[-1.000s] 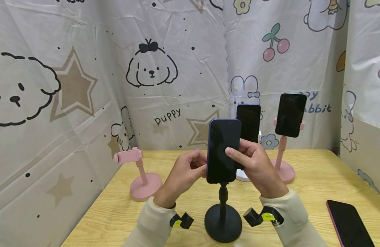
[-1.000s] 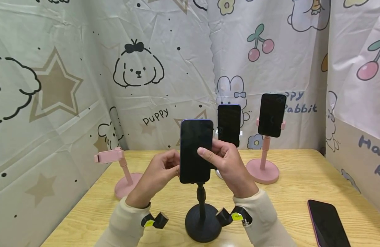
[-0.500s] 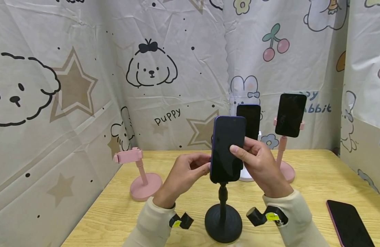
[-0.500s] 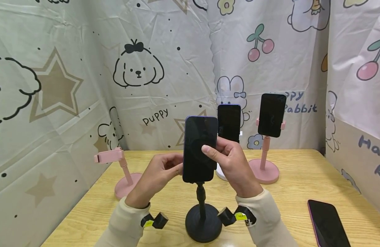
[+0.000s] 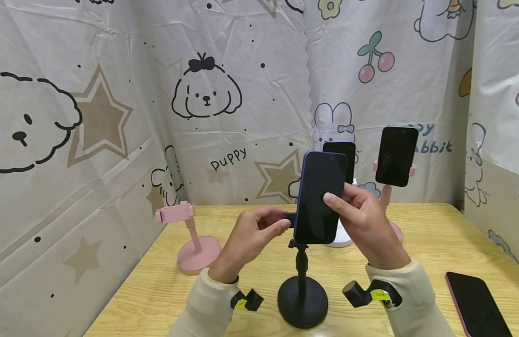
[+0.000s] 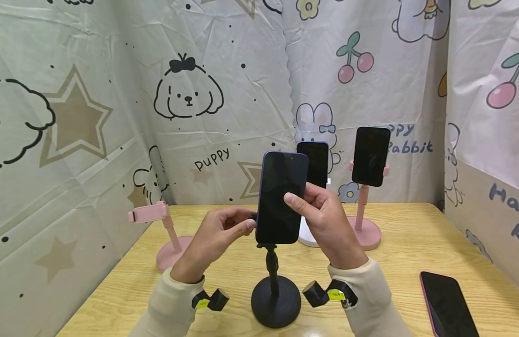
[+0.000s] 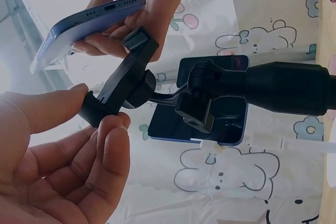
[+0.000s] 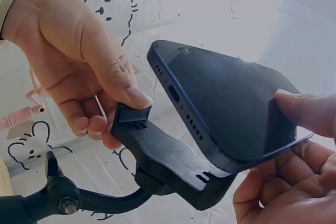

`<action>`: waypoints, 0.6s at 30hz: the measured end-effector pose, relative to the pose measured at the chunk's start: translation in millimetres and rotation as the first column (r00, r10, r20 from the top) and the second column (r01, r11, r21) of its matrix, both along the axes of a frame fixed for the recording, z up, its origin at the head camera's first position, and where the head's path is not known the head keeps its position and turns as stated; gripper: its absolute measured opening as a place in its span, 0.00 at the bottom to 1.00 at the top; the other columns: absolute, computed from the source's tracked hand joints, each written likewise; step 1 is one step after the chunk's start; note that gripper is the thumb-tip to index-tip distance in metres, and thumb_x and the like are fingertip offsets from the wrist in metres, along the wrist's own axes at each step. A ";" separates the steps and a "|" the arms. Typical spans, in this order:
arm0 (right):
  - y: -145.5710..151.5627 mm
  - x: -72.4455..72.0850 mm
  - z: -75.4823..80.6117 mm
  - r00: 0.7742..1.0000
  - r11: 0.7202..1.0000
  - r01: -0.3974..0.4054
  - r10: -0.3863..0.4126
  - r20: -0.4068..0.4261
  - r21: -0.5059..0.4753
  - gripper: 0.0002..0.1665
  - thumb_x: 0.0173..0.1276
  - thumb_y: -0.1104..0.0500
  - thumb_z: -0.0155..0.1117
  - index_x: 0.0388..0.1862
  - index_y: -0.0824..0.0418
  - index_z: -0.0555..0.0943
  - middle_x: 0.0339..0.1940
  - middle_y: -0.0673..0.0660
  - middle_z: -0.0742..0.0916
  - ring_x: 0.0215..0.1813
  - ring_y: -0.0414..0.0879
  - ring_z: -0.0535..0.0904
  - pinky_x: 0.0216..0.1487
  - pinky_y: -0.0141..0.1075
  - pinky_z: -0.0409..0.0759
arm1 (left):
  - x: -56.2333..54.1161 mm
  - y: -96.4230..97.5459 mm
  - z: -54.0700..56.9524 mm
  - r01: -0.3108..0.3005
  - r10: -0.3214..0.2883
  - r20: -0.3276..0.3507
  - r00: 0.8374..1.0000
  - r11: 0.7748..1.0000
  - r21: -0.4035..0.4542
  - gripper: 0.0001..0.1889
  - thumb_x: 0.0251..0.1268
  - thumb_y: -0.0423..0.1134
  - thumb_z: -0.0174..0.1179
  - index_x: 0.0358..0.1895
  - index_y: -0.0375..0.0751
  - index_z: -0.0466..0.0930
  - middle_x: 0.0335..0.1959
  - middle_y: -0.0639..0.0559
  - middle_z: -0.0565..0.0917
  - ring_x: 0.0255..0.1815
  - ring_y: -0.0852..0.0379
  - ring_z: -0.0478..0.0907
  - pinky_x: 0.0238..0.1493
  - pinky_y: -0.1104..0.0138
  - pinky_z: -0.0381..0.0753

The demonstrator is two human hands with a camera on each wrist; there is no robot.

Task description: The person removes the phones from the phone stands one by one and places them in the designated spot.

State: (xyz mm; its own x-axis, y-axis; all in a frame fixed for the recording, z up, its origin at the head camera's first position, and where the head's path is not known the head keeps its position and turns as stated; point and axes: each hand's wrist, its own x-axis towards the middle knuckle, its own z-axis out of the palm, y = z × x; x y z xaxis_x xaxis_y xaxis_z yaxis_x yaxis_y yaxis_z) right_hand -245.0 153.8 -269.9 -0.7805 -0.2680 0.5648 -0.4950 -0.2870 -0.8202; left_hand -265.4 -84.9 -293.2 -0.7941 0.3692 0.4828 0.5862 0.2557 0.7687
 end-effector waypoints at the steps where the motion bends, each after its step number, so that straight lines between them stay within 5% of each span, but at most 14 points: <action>1: 0.3 0.1 0.0 1.000 1.000 0.006 -0.006 0.004 0.002 0.15 0.73 0.68 0.54 0.56 0.69 0.77 0.44 0.53 0.83 0.53 0.44 0.74 0.59 0.33 0.72 | 0.1 -0.5 0.3 -0.007 0.007 -0.003 1.000 1.000 -0.002 0.13 0.62 0.39 0.65 0.47 0.36 0.83 0.32 0.48 0.84 0.31 0.55 0.81 0.34 0.68 0.80; 18: 5.5 1.1 1.2 0.999 0.999 0.038 -0.038 0.031 -0.013 0.12 0.73 0.67 0.54 0.52 0.65 0.79 0.39 0.52 0.79 0.53 0.44 0.71 0.58 0.33 0.71 | -10.9 -15.9 2.6 -0.105 0.105 -0.005 0.994 0.994 0.016 0.12 0.63 0.37 0.64 0.48 0.39 0.84 0.33 0.51 0.84 0.31 0.57 0.79 0.32 0.69 0.78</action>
State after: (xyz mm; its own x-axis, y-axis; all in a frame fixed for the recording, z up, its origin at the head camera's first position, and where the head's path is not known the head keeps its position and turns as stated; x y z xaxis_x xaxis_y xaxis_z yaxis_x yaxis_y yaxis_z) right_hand -243.9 159.3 -268.7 -0.8068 -0.2304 0.5441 -0.4806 -0.2797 -0.8311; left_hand -276.3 -100.8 -290.6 -0.8253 0.2759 0.4927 0.5612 0.3040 0.7698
